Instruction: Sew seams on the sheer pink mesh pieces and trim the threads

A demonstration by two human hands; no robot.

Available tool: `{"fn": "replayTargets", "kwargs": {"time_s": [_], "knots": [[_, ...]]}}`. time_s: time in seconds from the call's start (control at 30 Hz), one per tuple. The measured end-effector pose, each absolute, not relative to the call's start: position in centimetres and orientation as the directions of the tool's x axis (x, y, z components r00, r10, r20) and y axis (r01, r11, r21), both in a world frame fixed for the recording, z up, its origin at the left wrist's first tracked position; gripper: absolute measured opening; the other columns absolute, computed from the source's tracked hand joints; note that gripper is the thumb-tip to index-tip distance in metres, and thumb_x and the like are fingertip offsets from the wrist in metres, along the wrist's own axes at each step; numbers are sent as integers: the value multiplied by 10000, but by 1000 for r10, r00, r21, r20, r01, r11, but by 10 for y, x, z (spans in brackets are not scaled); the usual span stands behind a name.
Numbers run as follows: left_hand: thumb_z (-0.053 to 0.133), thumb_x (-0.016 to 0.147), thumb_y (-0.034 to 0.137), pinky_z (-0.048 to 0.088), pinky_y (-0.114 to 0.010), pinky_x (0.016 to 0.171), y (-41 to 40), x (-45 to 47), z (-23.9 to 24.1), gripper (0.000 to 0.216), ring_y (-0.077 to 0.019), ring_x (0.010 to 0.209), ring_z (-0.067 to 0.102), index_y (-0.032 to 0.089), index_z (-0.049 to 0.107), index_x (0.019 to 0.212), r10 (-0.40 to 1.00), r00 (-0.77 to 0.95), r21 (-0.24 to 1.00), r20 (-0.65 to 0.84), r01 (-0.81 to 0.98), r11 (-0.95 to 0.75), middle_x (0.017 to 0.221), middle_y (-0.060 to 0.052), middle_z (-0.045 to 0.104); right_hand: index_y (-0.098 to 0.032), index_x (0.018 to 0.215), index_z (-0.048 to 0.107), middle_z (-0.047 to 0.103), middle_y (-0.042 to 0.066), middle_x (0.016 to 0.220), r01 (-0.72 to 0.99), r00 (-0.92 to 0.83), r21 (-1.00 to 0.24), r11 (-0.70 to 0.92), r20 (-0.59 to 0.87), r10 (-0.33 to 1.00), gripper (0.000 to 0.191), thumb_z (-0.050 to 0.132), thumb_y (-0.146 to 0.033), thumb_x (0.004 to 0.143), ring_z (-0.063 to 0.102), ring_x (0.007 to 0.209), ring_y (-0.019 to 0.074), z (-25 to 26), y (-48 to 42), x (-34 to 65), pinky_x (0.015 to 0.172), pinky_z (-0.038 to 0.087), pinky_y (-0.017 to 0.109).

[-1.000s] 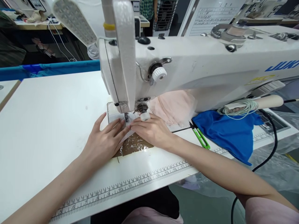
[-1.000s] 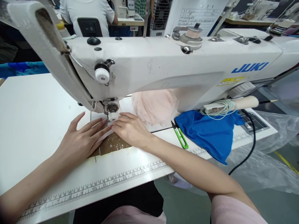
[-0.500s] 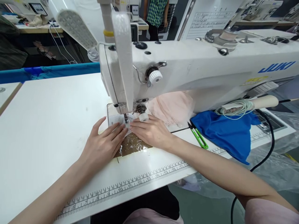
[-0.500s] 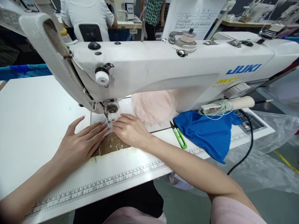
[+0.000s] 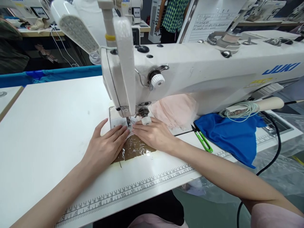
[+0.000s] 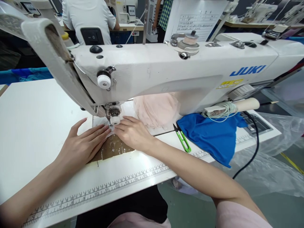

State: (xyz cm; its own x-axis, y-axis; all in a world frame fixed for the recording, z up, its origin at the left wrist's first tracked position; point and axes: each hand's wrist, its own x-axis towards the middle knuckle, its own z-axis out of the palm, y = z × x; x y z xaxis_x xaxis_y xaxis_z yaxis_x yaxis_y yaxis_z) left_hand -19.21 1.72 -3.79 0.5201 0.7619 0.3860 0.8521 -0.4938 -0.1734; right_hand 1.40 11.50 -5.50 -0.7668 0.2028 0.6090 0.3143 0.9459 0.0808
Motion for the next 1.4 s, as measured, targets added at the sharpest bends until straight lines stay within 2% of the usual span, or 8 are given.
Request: {"fn": "replayTargets", "kwargs": {"time_s": [0.2, 0.33, 0.67, 0.87, 1.0, 1.1, 1.27, 1.4], "knots": [[434, 995, 163, 304, -555, 1142, 21, -192, -39, 319, -220, 1110, 673, 206, 547, 1290, 767, 482, -147, 423, 872, -466, 1209, -62, 696, -154, 925, 736, 773, 12, 986, 326, -778, 81, 942, 589, 219, 205, 542, -90, 918, 694, 858, 151, -55, 117, 12, 920, 496, 323], [419, 999, 168, 305, -558, 1139, 23, -192, -40, 310, -225, 1114, 671, 191, 572, 1268, 768, 480, -138, 423, 872, -469, 1201, -72, 700, -145, 911, 736, 777, 26, 946, 332, -789, 82, 940, 571, 228, 208, 537, -85, 916, 693, 826, 160, -53, 118, 11, 916, 503, 330], [468, 974, 147, 311, -544, 1123, 29, -194, -43, 308, -249, 1070, 689, 146, 613, 1245, 733, 490, -138, 473, 862, -487, 1156, -105, 718, -151, 878, 733, 767, 43, 982, 382, -819, 78, 921, 491, 299, 219, 526, -101, 932, 688, 897, 170, -50, 118, 9, 927, 512, 325], [452, 978, 150, 303, -568, 1126, 30, -195, -44, 332, -255, 1103, 674, 164, 584, 1282, 756, 474, -105, 450, 869, -483, 1190, -107, 699, -159, 922, 734, 765, 39, 958, 407, -824, 85, 910, 463, 325, 227, 513, -113, 944, 683, 926, 181, -50, 119, 8, 920, 521, 334], [436, 986, 163, 316, -592, 1113, 30, -197, -45, 354, -255, 1137, 656, 198, 556, 1317, 780, 457, -82, 429, 879, -470, 1230, -101, 675, -170, 939, 731, 761, 48, 979, 422, -820, 41, 905, 442, 363, 245, 491, -128, 962, 679, 956, 188, -50, 119, 7, 908, 532, 349], [433, 991, 187, 333, -593, 1105, 29, -196, -45, 346, -255, 1142, 654, 212, 564, 1310, 785, 450, -77, 426, 882, -464, 1227, -90, 679, -174, 950, 728, 758, 51, 994, 419, -822, 27, 908, 435, 367, 234, 500, -122, 958, 675, 973, 188, -50, 119, 7, 923, 529, 356], [447, 993, 271, 342, -531, 1122, 32, -199, -42, 322, -263, 1193, 621, 160, 616, 1244, 814, 401, -65, 420, 908, -413, 1261, -109, 669, -157, 972, 725, 756, 60, 1007, 423, -822, 55, 904, 443, 358, 224, 510, -101, 942, 669, 999, 197, -50, 119, 7, 936, 522, 351], [384, 1005, 395, 320, -549, 1112, 29, -202, -40, 456, -320, 1251, 565, 93, 580, 1286, 851, 362, -108, 381, 931, -348, 1314, -183, 622, -119, 1025, 711, 750, 70, 1028, 405, -811, 69, 912, 487, 323, 289, 446, -56, 927, 663, 1020, 205, -50, 118, 8, 959, 503, 368]]}}
